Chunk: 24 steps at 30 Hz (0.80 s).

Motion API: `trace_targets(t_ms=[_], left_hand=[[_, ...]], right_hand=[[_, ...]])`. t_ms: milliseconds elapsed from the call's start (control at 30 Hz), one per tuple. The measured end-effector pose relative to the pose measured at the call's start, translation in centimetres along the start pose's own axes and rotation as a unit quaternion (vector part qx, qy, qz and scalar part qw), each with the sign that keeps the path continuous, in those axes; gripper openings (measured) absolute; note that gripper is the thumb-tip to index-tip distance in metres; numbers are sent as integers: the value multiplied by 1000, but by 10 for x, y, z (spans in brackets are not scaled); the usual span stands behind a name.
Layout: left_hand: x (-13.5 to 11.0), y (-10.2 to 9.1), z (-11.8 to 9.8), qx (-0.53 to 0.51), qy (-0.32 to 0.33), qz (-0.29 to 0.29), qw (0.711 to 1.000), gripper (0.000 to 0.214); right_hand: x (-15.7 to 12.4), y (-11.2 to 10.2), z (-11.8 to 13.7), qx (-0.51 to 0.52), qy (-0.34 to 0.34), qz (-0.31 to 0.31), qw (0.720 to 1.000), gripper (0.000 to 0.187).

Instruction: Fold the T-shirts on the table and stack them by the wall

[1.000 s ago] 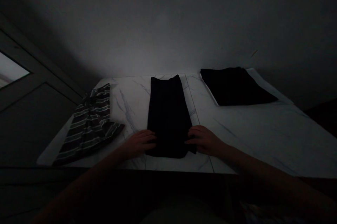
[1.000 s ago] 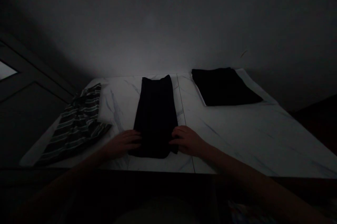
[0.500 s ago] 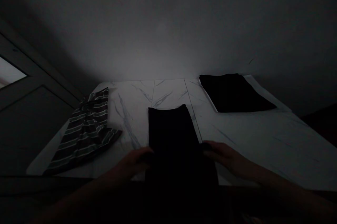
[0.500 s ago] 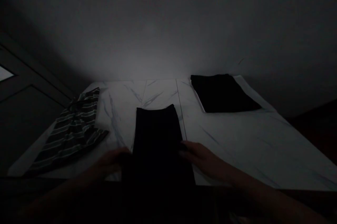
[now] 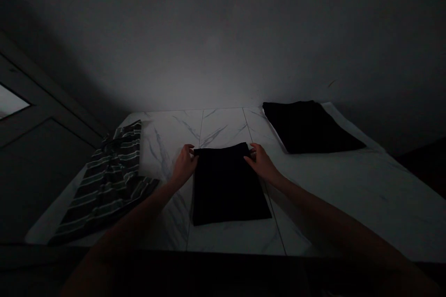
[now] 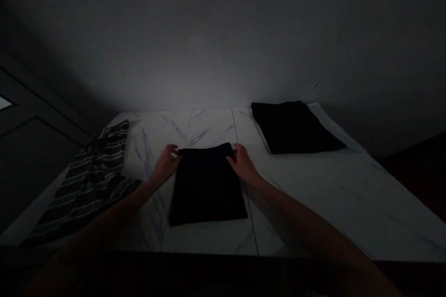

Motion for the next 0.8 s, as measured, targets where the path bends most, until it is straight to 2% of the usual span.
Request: trace_targets(t_ms=[100,200,267,333,433,533,633,733,800], left_hand=[[-8,-2,6,0,1,3,1000,45],[-15,15,17,-63,-58,102,991,56],[-22,26,14,-97,-69,169,978,65],[-30,29,4,-117,-35,200,972,70],[-44,24,-12,-115,68,194,972,63],[-58,24,-15,-69,154,199,965,52],[-56,30,-23,-63,190,207,958,62],[-33,38,-60,-98,180,203,957,70],[-6,47,-103,-132,166,197,957,72]], right_hand=[[-14,-7,-8,-10,21,16,1000,58],[-19,-1,-18,21,109,94,989,55],[-19,7,-16,49,148,151,976,40],[-20,14,-7,40,161,200,966,27],[-29,15,7,-39,142,235,961,30],[-44,13,22,-77,76,215,971,23],[-51,8,27,8,29,170,985,34],[-30,-21,13,129,29,108,985,36],[0,-62,-8,149,51,42,987,34]])
Point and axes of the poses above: each hand's wrist, its own x-axis towards the middle knuckle, its own y-axis out of the palm, z = x × y, the point moved 9 cm from there along x, towards the middle knuckle
